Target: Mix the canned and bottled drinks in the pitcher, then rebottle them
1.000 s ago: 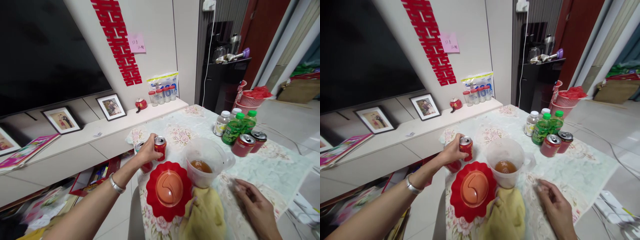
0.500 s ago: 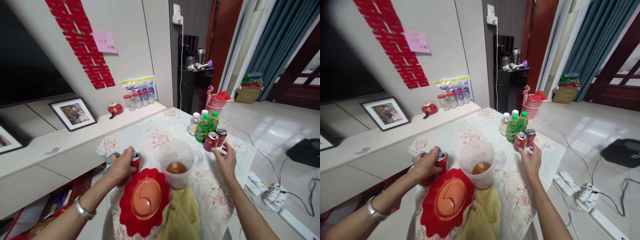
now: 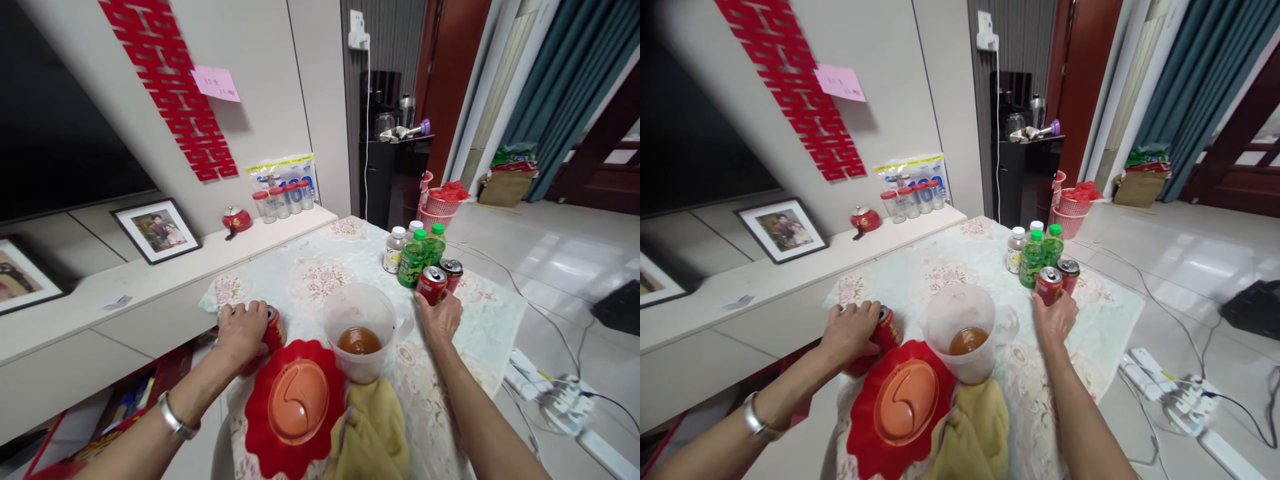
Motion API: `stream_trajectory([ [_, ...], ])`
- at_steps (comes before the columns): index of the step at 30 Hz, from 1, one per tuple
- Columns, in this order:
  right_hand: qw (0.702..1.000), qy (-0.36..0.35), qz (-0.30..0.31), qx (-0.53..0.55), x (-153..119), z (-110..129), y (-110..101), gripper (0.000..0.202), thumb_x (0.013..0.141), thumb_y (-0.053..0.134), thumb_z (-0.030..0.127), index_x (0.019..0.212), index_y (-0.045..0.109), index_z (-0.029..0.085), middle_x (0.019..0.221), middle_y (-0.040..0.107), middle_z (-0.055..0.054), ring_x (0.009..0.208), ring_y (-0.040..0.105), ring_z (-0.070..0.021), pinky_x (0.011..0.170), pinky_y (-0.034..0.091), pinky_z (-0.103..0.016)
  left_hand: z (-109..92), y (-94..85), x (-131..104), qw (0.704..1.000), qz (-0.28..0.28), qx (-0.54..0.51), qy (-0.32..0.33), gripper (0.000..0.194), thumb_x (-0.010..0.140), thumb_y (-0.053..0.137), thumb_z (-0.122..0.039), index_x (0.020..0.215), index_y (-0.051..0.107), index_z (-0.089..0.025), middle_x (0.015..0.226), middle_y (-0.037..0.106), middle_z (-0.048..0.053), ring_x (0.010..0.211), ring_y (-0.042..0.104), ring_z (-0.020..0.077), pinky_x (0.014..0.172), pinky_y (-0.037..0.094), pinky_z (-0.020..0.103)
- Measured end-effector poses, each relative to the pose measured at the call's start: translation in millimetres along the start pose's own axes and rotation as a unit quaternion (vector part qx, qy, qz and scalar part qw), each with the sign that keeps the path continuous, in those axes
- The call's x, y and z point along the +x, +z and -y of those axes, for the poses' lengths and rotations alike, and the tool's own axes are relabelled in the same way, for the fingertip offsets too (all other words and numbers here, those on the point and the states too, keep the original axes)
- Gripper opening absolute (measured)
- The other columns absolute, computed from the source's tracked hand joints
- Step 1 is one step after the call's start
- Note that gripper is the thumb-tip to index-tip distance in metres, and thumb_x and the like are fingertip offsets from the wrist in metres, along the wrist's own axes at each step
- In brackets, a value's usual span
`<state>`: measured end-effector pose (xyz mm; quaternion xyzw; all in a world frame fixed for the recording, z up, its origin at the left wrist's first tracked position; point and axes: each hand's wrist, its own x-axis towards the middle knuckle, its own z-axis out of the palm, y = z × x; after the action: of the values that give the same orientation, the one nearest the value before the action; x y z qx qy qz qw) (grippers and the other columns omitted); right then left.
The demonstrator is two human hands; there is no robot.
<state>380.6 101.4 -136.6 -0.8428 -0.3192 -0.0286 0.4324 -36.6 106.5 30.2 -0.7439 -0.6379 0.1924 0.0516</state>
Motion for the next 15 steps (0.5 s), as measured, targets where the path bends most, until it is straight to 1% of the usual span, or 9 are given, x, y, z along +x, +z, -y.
stream_trajectory([
  [2,1.000,0.000,0.001,-0.004,0,1,0,0.059,0.081,0.072,0.060,0.121,0.064,0.016,0.114,0.068,-0.012,0.107,0.063,-0.0301,0.094,0.049,-0.050,0,0.2,-1,1.000,0.006,0.005,-0.003,0.069,0.067,0.082,-0.025,0.130,0.056,-0.015,0.136,0.065,0.020,0.125,0.060,0.0411,0.104,0.035,0.052],
  [4,1.000,-0.003,0.005,-0.001,0,2,-1,0.066,0.074,0.075,0.058,0.119,0.066,0.011,0.111,0.069,-0.019,0.106,0.063,-0.0371,0.091,0.049,-0.051,1,0.0,-1,1.000,0.014,0.006,-0.010,0.075,0.066,0.085,-0.025,0.134,0.054,-0.015,0.137,0.065,0.021,0.127,0.060,0.0403,0.104,0.035,0.051],
  [6,1.000,-0.003,0.010,0.008,1,4,-4,0.066,0.070,0.074,0.057,0.112,0.069,0.008,0.105,0.070,-0.024,0.102,0.063,-0.0428,0.084,0.050,-0.052,3,-1.7,0,1.000,0.020,0.005,-0.018,0.078,0.067,0.087,-0.028,0.136,0.053,-0.016,0.137,0.065,0.020,0.127,0.060,0.0396,0.104,0.036,0.050],
  [7,1.000,-0.003,0.013,0.013,2,4,-5,0.064,0.069,0.073,0.058,0.108,0.071,0.008,0.101,0.070,-0.024,0.099,0.063,-0.0438,0.081,0.050,-0.052,4,-3.4,0,1.000,0.021,0.004,-0.021,0.080,0.066,0.088,-0.029,0.137,0.053,-0.017,0.137,0.065,0.020,0.127,0.060,0.0395,0.104,0.036,0.050],
  [9,1.000,-0.001,0.019,0.022,2,6,-8,0.059,0.068,0.072,0.059,0.101,0.072,0.010,0.095,0.071,-0.023,0.092,0.064,-0.0430,0.077,0.050,-0.051,6,-8.1,-1,1.000,0.019,0.003,-0.024,0.084,0.066,0.089,-0.032,0.140,0.052,-0.017,0.140,0.063,0.020,0.128,0.059,0.0397,0.105,0.037,0.050],
  [11,0.999,-0.003,0.021,0.029,1,5,-10,0.057,0.067,0.071,0.059,0.099,0.072,0.011,0.093,0.071,-0.021,0.089,0.065,-0.0417,0.076,0.050,-0.050,8,-13.8,-2,1.000,0.011,0.002,-0.022,0.089,0.068,0.088,-0.032,0.146,0.048,-0.017,0.144,0.060,0.020,0.131,0.056,0.0407,0.106,0.037,0.051],
  [15,0.999,-0.016,0.023,0.040,-3,1,-13,0.064,0.067,0.068,0.063,0.106,0.070,0.012,0.098,0.070,-0.019,0.090,0.065,-0.0388,0.078,0.051,-0.050,8,-20.2,-4,1.000,0.005,-0.003,-0.005,0.097,0.070,0.084,-0.032,0.155,0.040,-0.020,0.150,0.055,0.020,0.134,0.052,0.0434,0.107,0.036,0.056],
])
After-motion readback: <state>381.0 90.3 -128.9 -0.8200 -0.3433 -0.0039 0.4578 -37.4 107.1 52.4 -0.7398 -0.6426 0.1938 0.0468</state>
